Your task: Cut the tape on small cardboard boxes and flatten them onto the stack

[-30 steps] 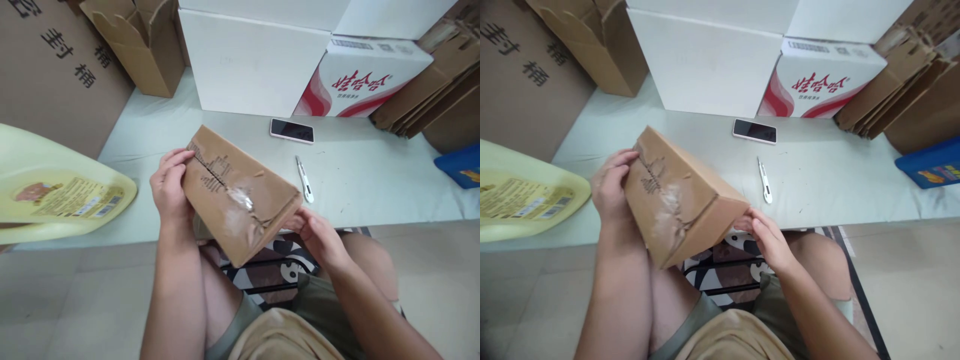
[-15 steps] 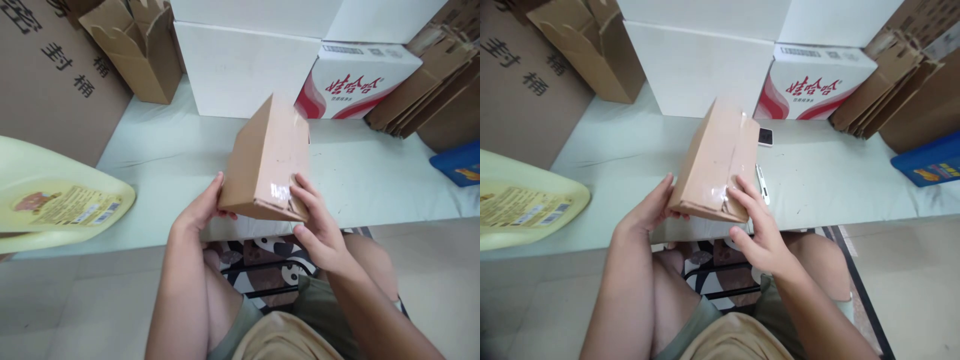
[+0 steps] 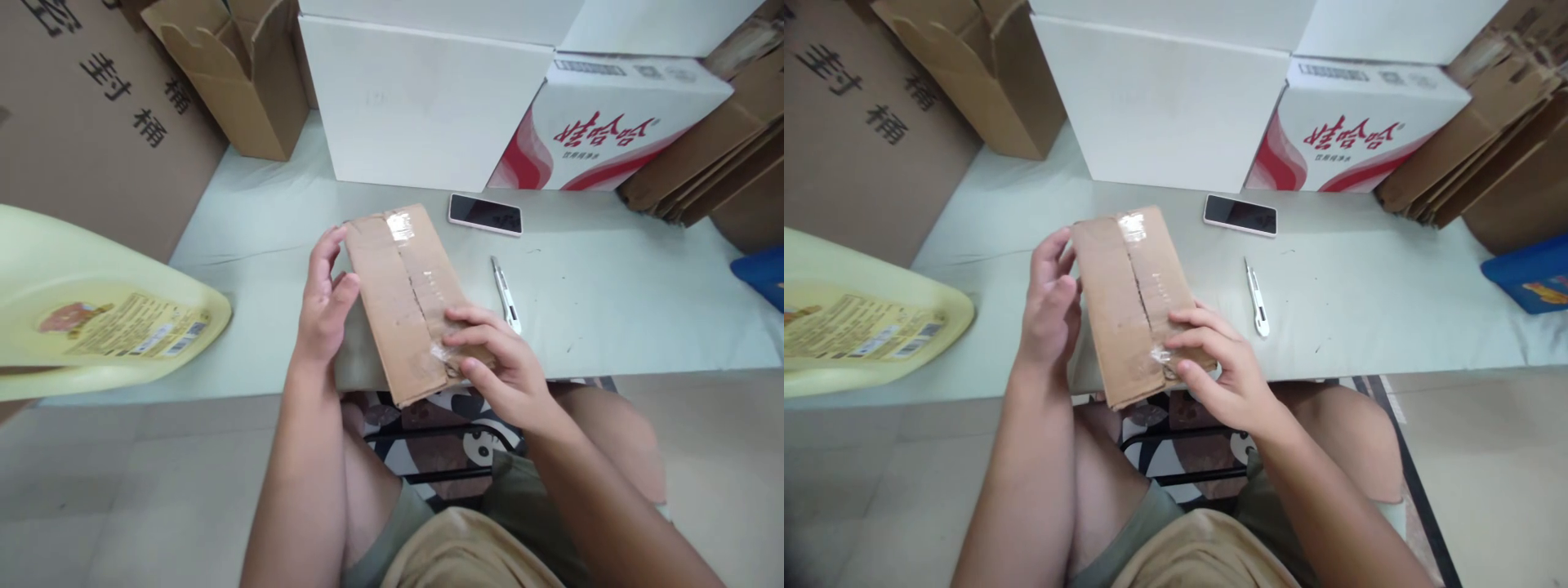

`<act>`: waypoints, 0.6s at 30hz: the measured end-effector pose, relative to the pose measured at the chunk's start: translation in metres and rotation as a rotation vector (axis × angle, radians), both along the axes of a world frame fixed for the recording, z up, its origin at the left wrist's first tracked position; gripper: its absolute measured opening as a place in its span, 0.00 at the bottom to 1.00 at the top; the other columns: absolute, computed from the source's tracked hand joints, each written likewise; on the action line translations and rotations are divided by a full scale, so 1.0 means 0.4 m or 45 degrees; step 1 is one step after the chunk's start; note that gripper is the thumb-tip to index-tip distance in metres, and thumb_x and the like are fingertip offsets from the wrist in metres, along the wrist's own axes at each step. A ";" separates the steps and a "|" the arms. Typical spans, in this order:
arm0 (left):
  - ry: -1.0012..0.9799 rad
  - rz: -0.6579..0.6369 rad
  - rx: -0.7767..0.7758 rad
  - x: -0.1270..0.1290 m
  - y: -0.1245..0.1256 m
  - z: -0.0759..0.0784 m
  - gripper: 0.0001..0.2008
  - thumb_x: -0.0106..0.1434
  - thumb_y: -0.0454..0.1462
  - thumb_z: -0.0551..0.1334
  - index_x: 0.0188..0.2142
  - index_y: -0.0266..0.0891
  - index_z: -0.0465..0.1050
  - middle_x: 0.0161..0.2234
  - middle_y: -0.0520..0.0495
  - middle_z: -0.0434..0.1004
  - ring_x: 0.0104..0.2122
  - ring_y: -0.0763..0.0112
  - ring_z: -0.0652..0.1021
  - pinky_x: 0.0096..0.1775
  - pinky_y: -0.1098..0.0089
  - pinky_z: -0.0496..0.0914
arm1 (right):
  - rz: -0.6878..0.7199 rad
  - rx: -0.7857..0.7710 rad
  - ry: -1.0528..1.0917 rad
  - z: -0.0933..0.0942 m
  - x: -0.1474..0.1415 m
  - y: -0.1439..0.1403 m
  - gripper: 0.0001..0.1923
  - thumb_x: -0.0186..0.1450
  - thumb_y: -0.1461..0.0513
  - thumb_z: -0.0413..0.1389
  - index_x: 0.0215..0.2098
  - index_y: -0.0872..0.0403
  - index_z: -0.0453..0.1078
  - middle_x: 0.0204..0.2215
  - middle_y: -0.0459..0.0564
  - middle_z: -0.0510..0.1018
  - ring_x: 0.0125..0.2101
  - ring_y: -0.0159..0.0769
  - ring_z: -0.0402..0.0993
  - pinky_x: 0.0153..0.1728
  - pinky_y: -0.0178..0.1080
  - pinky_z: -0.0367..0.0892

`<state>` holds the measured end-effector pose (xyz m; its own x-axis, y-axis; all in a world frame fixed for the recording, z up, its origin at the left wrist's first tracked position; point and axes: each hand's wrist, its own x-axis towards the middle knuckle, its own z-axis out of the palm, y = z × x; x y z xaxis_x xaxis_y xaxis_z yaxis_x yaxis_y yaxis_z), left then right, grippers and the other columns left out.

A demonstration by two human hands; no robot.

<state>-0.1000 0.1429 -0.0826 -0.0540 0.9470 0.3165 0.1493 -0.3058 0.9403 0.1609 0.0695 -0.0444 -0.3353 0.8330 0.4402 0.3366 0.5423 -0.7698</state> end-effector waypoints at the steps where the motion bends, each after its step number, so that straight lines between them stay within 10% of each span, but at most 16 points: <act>1: 0.041 -0.034 0.042 0.000 0.001 -0.005 0.38 0.61 0.66 0.65 0.64 0.57 0.66 0.76 0.47 0.54 0.76 0.46 0.55 0.71 0.49 0.61 | 0.025 -0.005 0.012 -0.001 -0.002 -0.001 0.07 0.73 0.59 0.59 0.47 0.49 0.78 0.55 0.53 0.81 0.57 0.42 0.79 0.68 0.52 0.69; 10: -0.030 -0.071 0.001 0.013 -0.007 0.003 0.26 0.59 0.53 0.70 0.56 0.54 0.74 0.72 0.46 0.56 0.75 0.43 0.56 0.73 0.47 0.58 | -0.140 -0.114 0.098 -0.035 0.018 -0.021 0.13 0.75 0.55 0.55 0.50 0.47 0.81 0.63 0.56 0.73 0.62 0.47 0.74 0.60 0.52 0.75; 18: -0.030 -0.024 0.010 0.025 -0.004 0.010 0.22 0.57 0.44 0.70 0.52 0.51 0.76 0.69 0.45 0.61 0.73 0.45 0.58 0.73 0.49 0.57 | -0.838 -0.259 -0.510 -0.176 0.201 0.012 0.27 0.67 0.51 0.56 0.59 0.54 0.75 0.61 0.65 0.75 0.63 0.58 0.71 0.64 0.65 0.67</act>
